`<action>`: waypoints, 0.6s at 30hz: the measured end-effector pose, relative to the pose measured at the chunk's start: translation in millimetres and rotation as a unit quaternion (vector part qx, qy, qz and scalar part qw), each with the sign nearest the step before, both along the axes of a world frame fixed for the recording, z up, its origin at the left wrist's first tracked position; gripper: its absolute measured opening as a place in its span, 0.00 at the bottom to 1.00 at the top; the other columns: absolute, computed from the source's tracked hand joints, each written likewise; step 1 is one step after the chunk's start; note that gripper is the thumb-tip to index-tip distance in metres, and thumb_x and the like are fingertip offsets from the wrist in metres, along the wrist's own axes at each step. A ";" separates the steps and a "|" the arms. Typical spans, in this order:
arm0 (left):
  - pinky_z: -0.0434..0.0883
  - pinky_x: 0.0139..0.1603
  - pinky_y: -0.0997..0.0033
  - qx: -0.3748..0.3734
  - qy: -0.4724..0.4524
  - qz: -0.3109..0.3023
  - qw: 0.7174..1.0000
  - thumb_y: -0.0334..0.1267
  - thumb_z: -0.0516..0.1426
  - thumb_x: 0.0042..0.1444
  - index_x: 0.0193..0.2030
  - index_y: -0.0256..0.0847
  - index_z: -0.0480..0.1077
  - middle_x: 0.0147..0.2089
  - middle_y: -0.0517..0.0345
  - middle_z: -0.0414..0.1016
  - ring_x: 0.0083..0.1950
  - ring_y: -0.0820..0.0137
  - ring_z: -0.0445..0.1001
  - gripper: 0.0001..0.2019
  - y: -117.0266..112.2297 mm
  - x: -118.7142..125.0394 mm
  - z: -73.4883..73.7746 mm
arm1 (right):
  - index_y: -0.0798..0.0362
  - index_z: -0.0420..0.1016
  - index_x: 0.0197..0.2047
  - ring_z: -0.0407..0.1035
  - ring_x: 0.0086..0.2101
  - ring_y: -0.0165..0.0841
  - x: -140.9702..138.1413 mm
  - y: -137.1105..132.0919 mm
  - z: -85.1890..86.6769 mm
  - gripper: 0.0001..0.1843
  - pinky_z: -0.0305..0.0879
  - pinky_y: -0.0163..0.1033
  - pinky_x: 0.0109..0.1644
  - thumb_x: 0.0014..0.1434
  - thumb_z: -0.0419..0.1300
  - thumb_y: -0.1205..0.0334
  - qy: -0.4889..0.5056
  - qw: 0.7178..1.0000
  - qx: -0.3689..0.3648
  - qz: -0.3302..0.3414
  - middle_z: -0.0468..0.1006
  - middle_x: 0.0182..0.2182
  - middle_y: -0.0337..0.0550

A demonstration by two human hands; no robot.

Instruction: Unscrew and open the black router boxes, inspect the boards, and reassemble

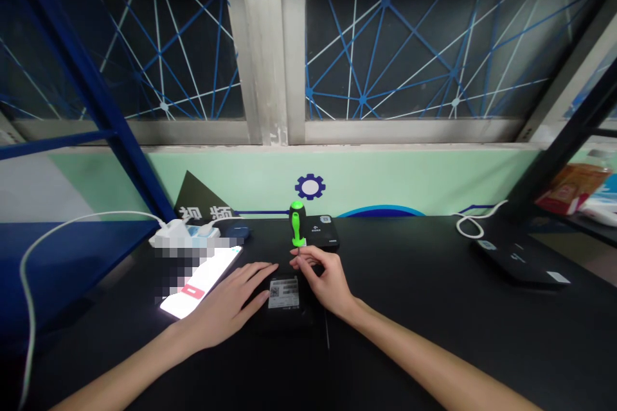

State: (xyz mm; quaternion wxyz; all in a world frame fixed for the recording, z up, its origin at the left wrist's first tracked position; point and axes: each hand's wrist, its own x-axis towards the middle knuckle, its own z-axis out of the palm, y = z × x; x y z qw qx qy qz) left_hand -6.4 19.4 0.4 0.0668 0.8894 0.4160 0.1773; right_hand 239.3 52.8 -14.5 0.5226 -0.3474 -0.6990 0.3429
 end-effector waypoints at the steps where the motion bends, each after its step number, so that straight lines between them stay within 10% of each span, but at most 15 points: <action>1: 0.66 0.63 0.56 -0.001 0.000 0.000 1.000 0.47 0.46 0.74 0.72 0.52 0.53 0.67 0.54 0.65 0.65 0.59 0.67 0.23 -0.1 0.1 0.3 | 0.52 0.78 0.47 0.81 0.36 0.37 -0.1 0.4 -0.1 0.11 0.76 0.41 0.45 0.67 0.60 0.56 -0.001 1.000 0.002 -0.003 0.85 0.36 0.46; 18: 0.64 0.64 0.56 -0.011 0.009 0.004 1.000 0.48 0.45 0.74 0.72 0.52 0.53 0.68 0.55 0.64 0.66 0.59 0.66 0.22 -1.3 0.9 1.7 | 0.53 0.79 0.47 0.79 0.34 0.37 -0.3 -2.3 4.4 0.13 0.75 0.40 0.41 0.67 0.60 0.55 -0.007 0.999 0.020 -0.027 0.84 0.35 0.47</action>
